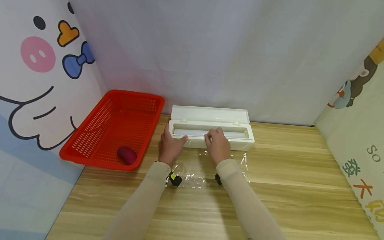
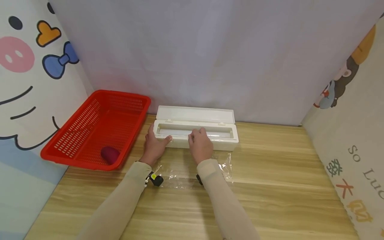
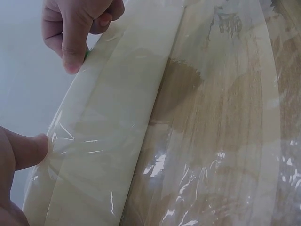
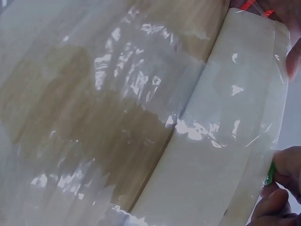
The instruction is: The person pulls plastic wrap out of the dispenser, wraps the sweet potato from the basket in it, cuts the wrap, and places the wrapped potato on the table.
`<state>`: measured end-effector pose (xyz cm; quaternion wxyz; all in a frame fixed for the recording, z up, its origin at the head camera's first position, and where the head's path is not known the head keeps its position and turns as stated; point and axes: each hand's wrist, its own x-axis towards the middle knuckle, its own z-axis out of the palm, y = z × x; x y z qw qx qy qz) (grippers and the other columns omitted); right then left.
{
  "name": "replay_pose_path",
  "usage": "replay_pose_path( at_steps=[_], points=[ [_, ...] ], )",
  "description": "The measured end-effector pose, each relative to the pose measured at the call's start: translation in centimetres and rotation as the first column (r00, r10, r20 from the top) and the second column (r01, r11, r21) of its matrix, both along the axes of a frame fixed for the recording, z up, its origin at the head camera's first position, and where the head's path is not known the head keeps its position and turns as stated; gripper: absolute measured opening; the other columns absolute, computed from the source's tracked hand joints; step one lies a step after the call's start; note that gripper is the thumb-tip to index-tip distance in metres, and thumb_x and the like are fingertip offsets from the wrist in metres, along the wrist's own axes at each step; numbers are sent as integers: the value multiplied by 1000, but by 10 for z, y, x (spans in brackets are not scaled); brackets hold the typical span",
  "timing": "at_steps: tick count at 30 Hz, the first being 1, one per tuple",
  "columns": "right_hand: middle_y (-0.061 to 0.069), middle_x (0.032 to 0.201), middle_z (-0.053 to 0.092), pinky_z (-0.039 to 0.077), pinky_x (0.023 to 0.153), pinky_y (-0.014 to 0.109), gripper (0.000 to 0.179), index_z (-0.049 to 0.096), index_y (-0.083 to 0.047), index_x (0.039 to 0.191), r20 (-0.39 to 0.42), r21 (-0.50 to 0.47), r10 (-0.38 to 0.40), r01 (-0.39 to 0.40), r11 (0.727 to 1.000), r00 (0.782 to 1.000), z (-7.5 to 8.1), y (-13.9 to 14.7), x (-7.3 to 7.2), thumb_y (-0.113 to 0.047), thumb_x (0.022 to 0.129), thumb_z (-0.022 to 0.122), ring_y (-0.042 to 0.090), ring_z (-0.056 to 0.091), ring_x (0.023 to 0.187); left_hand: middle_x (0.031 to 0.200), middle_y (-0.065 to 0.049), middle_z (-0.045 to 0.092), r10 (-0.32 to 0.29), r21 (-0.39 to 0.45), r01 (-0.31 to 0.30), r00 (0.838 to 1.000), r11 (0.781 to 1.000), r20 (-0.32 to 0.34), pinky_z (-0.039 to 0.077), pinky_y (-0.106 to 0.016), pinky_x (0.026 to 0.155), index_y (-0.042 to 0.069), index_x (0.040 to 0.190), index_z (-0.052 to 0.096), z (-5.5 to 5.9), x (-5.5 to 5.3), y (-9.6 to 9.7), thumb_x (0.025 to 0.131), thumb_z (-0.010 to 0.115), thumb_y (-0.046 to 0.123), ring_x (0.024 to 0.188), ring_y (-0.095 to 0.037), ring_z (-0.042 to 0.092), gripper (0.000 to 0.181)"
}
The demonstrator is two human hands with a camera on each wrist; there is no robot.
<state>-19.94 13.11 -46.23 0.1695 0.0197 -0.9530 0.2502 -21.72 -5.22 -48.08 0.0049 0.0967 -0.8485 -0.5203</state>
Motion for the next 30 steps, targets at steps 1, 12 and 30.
replay_pose_path(
  at_steps=[1, 12, 30],
  points=[
    [7, 89, 56, 43, 50, 32, 17, 73, -7, 93, -3, 1, -1, 1, 1000, 1000, 0, 0, 0, -21, 101, 68, 17, 49, 57, 160, -24, 33, 0, 0, 0, 1000, 1000, 0, 30, -57, 118, 16, 166, 16, 0, 0, 0, 90, 77, 41, 145, -45, 35, 100],
    [7, 90, 56, 45, 51, 33, 16, 73, -7, 93, 9, -3, -11, 11, 1000, 1000, 1, 2, 0, -20, 101, 69, 18, 52, 58, 160, -22, 32, -3, 21, 2, 1000, 1000, 21, 29, -58, 118, 18, 166, 14, -4, -1, -2, 91, 77, 42, 145, -44, 33, 101],
    [8, 90, 57, 49, 54, 34, 14, 74, -7, 93, -2, 6, -36, 36, 999, 999, 3, 14, 2, -18, 100, 69, 19, 54, 62, 161, -23, 31, -12, 45, 11, 1000, 999, 14, 28, -56, 119, 19, 166, 13, -4, -3, -1, 91, 77, 40, 146, -42, 32, 101]
  ],
)
